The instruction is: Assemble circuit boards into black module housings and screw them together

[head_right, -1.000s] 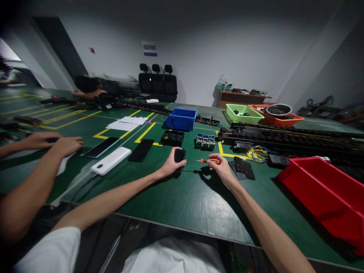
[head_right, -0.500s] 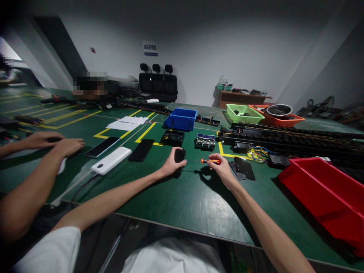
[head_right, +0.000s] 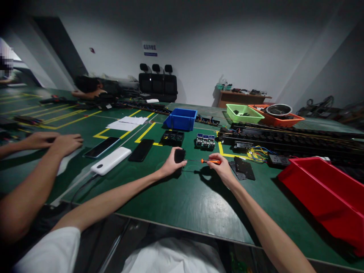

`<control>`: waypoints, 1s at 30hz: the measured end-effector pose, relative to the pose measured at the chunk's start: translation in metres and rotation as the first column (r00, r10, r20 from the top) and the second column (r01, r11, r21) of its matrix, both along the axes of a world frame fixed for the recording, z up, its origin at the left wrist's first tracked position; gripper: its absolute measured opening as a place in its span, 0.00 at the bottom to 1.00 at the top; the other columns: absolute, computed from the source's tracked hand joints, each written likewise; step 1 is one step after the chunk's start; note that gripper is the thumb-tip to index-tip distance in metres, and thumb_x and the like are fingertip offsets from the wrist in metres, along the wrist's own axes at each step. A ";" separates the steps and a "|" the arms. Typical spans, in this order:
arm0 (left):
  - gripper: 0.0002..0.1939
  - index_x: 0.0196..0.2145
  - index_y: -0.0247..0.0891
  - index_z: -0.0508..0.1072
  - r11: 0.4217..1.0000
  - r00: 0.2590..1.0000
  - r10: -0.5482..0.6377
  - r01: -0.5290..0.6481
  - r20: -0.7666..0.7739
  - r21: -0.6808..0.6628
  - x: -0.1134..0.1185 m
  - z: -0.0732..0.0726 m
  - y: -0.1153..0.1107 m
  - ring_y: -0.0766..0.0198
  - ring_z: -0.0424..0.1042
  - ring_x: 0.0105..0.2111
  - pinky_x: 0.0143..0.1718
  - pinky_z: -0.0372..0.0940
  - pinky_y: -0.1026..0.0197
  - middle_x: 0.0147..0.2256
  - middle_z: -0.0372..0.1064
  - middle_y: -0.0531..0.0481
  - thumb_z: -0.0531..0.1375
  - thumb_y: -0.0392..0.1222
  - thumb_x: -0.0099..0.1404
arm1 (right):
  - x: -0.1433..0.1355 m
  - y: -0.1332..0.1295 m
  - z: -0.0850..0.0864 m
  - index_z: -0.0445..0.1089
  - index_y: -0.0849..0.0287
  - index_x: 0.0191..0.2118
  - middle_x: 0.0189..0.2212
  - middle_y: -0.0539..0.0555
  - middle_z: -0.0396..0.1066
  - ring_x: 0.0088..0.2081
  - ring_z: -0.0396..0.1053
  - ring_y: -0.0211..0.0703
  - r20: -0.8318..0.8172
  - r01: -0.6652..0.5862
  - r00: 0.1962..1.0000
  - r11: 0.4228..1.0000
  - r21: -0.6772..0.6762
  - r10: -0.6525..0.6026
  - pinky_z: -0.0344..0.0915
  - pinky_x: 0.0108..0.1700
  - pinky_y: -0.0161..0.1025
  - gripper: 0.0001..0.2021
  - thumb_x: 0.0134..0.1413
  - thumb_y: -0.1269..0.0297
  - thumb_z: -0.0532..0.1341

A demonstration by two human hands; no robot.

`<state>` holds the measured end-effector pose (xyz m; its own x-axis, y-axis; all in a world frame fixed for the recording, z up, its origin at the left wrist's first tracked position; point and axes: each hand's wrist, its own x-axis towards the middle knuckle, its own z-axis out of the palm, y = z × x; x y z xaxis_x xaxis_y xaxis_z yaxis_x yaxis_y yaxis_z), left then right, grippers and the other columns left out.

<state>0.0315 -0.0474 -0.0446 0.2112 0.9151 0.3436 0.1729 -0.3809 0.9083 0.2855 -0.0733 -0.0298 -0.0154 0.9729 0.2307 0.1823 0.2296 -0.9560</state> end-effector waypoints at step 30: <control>0.31 0.50 0.40 0.56 0.981 0.973 -0.050 0.091 0.227 -0.171 0.002 0.002 0.003 0.68 0.70 0.26 0.30 0.65 0.63 0.33 0.63 0.53 0.65 0.45 0.52 | 0.004 0.005 0.001 0.69 0.58 0.32 0.24 0.48 0.66 0.21 0.60 0.31 -0.202 0.034 0.978 0.993 -0.117 -0.057 0.57 0.24 0.31 0.14 0.49 0.51 0.65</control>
<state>0.0330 -0.0448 -0.0423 0.2151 0.9514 0.2206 -0.0605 -0.2125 0.9753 0.2893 -0.0685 -0.0285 0.0657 0.9913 0.1140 -0.0117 0.1150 -0.9933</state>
